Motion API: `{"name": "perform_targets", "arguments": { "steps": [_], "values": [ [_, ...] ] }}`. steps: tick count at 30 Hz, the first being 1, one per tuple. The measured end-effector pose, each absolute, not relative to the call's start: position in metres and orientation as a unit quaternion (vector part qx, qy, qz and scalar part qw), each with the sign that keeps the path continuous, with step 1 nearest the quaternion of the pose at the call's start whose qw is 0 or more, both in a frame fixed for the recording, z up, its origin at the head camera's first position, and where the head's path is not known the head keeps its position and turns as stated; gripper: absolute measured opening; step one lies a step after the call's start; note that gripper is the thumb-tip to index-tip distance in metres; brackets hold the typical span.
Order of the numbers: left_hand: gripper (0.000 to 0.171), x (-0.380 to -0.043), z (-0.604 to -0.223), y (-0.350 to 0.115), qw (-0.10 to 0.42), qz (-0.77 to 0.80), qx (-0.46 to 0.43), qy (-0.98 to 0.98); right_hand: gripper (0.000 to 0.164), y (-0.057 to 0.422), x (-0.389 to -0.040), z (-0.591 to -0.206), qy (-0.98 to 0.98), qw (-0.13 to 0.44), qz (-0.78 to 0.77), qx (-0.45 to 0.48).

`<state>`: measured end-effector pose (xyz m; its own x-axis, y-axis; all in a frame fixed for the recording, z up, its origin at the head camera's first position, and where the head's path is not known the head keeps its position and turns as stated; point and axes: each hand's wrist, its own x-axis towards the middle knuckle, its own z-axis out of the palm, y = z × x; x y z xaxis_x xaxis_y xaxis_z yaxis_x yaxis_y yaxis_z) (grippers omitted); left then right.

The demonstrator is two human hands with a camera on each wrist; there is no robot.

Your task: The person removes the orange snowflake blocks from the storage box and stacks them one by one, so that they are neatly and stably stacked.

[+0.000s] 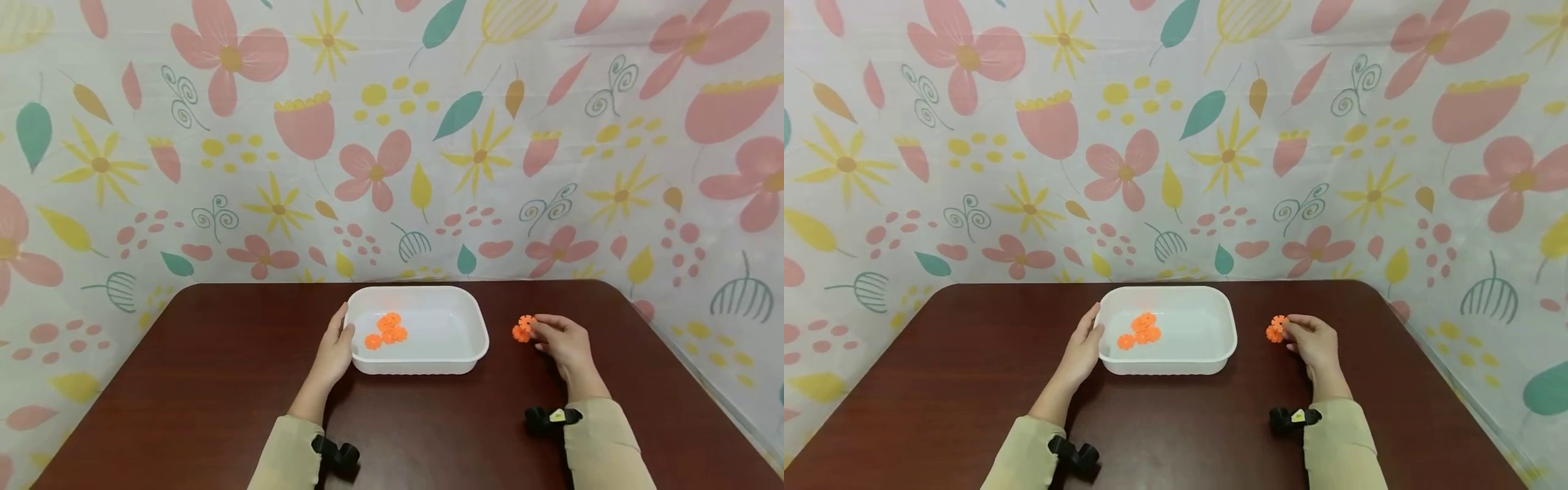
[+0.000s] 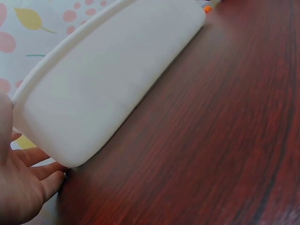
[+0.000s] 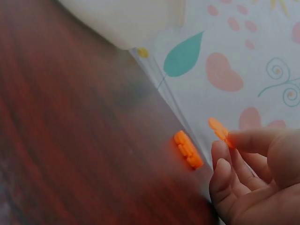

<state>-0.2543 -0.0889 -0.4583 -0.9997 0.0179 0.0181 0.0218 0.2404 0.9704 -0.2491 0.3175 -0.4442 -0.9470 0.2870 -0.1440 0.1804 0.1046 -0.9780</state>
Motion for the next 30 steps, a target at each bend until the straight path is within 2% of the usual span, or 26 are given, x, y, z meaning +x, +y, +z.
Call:
{"name": "perform_targets", "arguments": {
  "steps": [7,15,30],
  "values": [
    [0.052,-0.2578,-0.4544,-0.0898,0.014,-0.619,-0.017,-0.785,0.044,0.3166,-0.2544,-0.4437,-0.764,0.050,0.625,-0.154],
    [0.052,-0.2537,-0.4572,-0.0872,0.004,-0.613,-0.017,-0.790,0.047,0.3190,-0.2488,-0.4486,-0.800,0.052,0.575,-0.161],
    [0.052,-0.2530,-0.4597,-0.0875,0.008,-0.611,-0.021,-0.792,0.040,0.3144,-0.2497,-0.4513,-0.825,0.061,0.537,-0.168]
  ]
}}
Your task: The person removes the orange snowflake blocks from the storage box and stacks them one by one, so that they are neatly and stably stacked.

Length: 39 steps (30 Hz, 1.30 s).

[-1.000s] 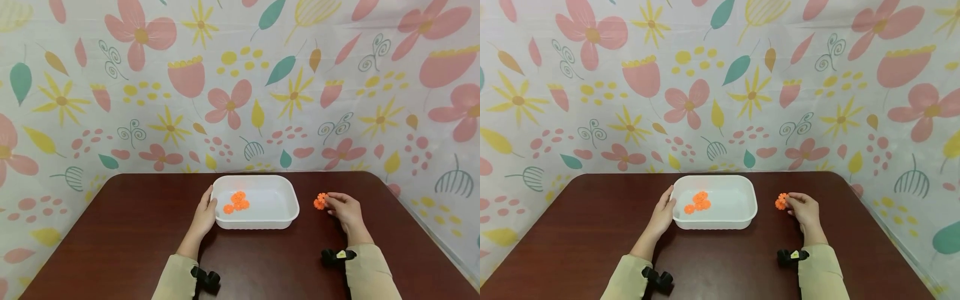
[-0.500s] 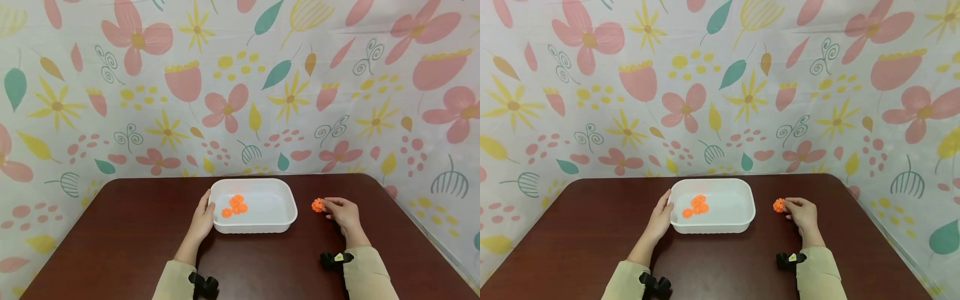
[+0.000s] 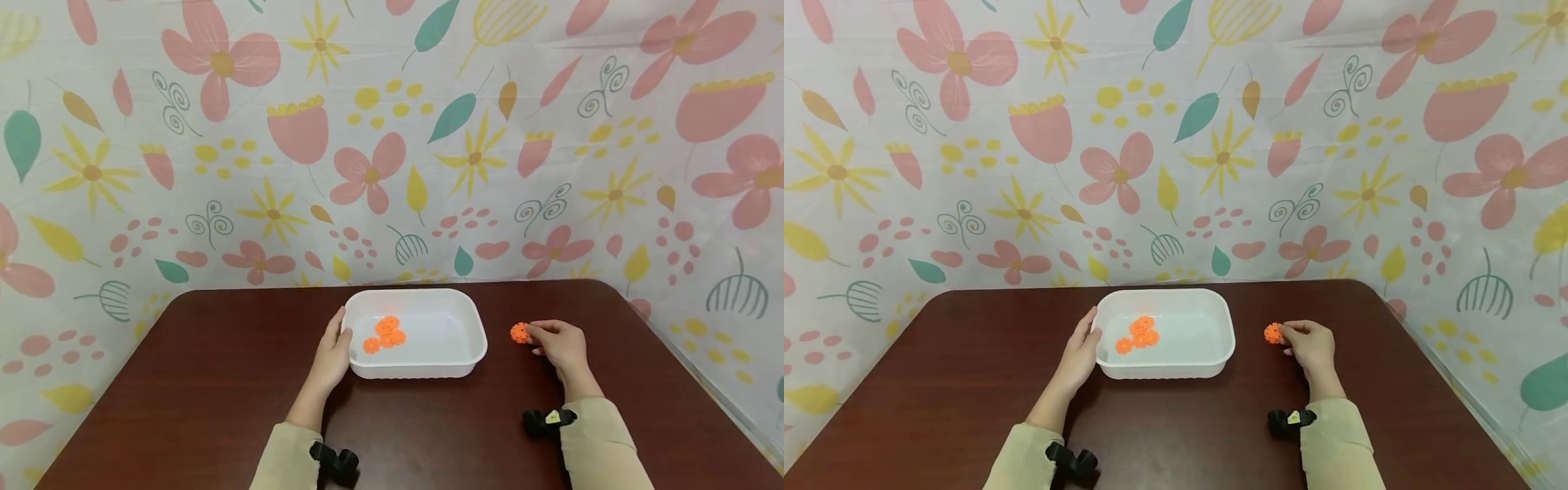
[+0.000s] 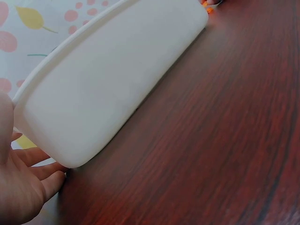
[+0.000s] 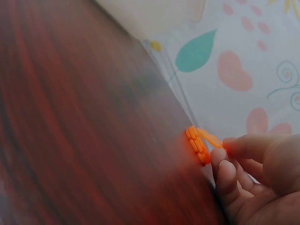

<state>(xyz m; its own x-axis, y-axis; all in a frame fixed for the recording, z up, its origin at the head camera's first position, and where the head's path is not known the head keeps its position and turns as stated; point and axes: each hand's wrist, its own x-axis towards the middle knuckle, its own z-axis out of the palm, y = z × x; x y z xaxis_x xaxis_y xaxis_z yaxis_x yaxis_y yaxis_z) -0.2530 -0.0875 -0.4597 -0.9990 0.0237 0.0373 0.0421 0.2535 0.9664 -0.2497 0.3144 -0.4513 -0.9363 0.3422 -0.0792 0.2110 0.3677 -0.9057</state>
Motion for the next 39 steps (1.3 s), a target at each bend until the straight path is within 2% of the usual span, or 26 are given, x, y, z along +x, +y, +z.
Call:
{"name": "perform_targets", "arguments": {
  "steps": [21,39],
  "values": [
    [0.052,-0.2541,-0.4600,-0.0881,0.004,-0.612,-0.019,-0.791,0.033,0.3156,-0.2524,-0.4542,-0.837,0.055,0.512,-0.183],
    [0.051,-0.2530,-0.4586,-0.0877,0.006,-0.611,-0.023,-0.791,0.041,0.3136,-0.2498,-0.4453,-0.798,0.089,0.567,-0.183]
  ]
}}
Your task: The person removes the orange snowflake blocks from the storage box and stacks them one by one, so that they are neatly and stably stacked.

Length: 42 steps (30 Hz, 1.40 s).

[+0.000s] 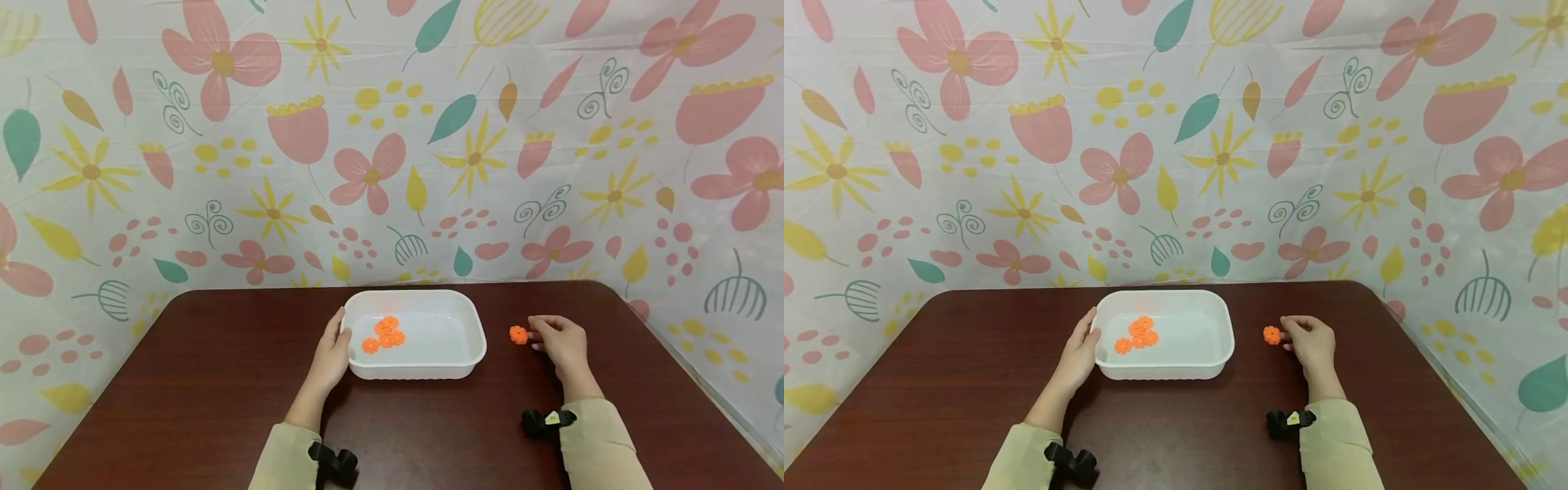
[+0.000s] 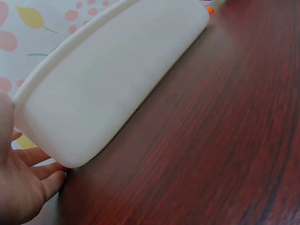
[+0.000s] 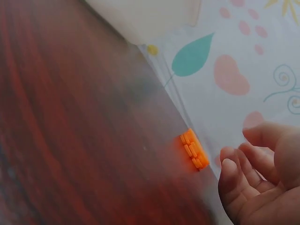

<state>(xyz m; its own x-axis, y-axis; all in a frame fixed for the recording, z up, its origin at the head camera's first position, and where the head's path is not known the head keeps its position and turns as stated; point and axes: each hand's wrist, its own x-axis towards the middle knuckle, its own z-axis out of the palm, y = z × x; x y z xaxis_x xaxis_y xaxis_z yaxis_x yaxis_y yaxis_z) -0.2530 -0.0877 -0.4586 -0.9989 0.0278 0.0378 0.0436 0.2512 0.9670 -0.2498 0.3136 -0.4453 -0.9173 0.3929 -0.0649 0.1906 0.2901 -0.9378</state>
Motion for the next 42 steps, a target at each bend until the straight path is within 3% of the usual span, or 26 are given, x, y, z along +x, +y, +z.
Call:
{"name": "perform_targets", "arguments": {
  "steps": [20,30,42],
  "values": [
    [0.053,-0.248,-0.455,-0.093,0.002,-0.626,-0.019,-0.780,0.057,0.298,-0.249,-0.434,-0.784,0.080,0.598,-0.149],
    [0.053,-0.250,-0.456,-0.089,-0.014,-0.645,-0.033,-0.763,0.047,0.278,-0.250,-0.419,-0.782,0.073,0.611,-0.095],
    [0.052,-0.252,-0.457,-0.087,-0.026,-0.640,-0.022,-0.767,0.049,0.235,-0.264,-0.387,-0.835,0.046,0.547,-0.012]
  ]
}}
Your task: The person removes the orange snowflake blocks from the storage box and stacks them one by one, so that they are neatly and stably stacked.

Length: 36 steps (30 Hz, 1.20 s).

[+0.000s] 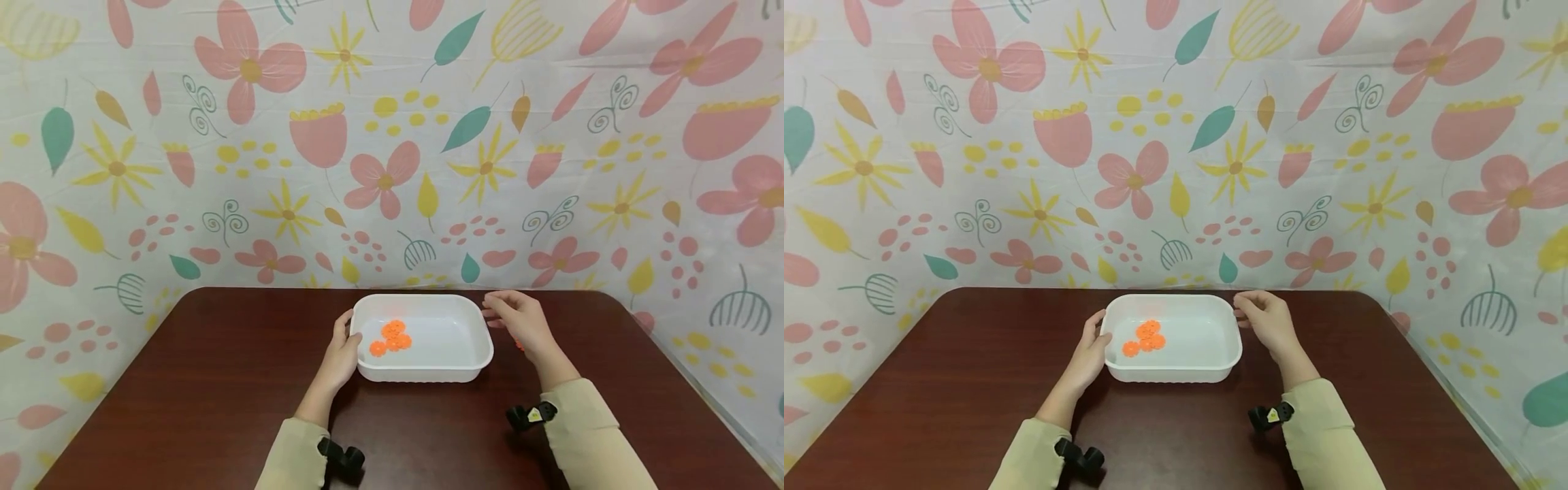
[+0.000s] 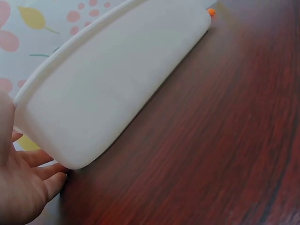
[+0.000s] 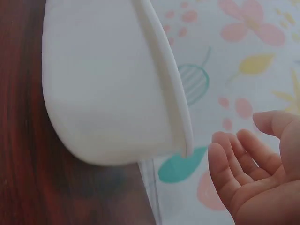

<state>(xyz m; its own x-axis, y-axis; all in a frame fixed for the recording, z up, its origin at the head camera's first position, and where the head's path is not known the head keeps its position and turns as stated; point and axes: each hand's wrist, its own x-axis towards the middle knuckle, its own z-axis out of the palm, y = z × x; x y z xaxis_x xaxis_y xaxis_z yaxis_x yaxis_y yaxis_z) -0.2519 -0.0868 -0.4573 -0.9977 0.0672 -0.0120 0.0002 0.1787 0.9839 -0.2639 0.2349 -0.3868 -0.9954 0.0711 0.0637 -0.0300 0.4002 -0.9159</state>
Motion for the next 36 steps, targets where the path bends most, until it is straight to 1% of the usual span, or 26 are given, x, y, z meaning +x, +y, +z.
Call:
{"name": "perform_targets", "arguments": {
  "steps": [5,10,16,23,28,33,36],
  "values": [
    [0.052,-0.250,-0.456,-0.086,0.023,0.634,0.020,0.772,0.050,0.218,-0.271,-0.383,-0.852,0.020,0.524,0.004],
    [0.052,-0.250,-0.456,-0.086,0.020,0.630,0.018,0.776,0.043,0.201,-0.276,-0.383,-0.853,0.005,0.521,0.027],
    [0.051,-0.252,-0.456,-0.085,0.020,0.624,0.008,0.781,0.037,0.181,-0.279,-0.387,-0.861,-0.011,0.508,0.030],
    [0.051,-0.251,-0.456,-0.086,0.019,0.615,0.001,0.788,0.030,0.158,-0.284,-0.394,-0.860,-0.013,0.507,0.051],
    [0.051,-0.251,-0.455,-0.087,0.020,0.617,0.004,0.787,0.029,0.143,-0.289,-0.403,-0.856,-0.020,0.510,0.082],
    [0.051,-0.251,-0.456,-0.086,0.029,0.623,0.004,0.782,0.027,0.133,-0.293,-0.413,-0.859,-0.025,0.501,0.102],
    [0.051,-0.251,-0.456,-0.085,0.024,0.619,0.008,0.785,0.025,0.131,-0.295,-0.418,-0.870,-0.019,0.482,0.104]
  ]
}}
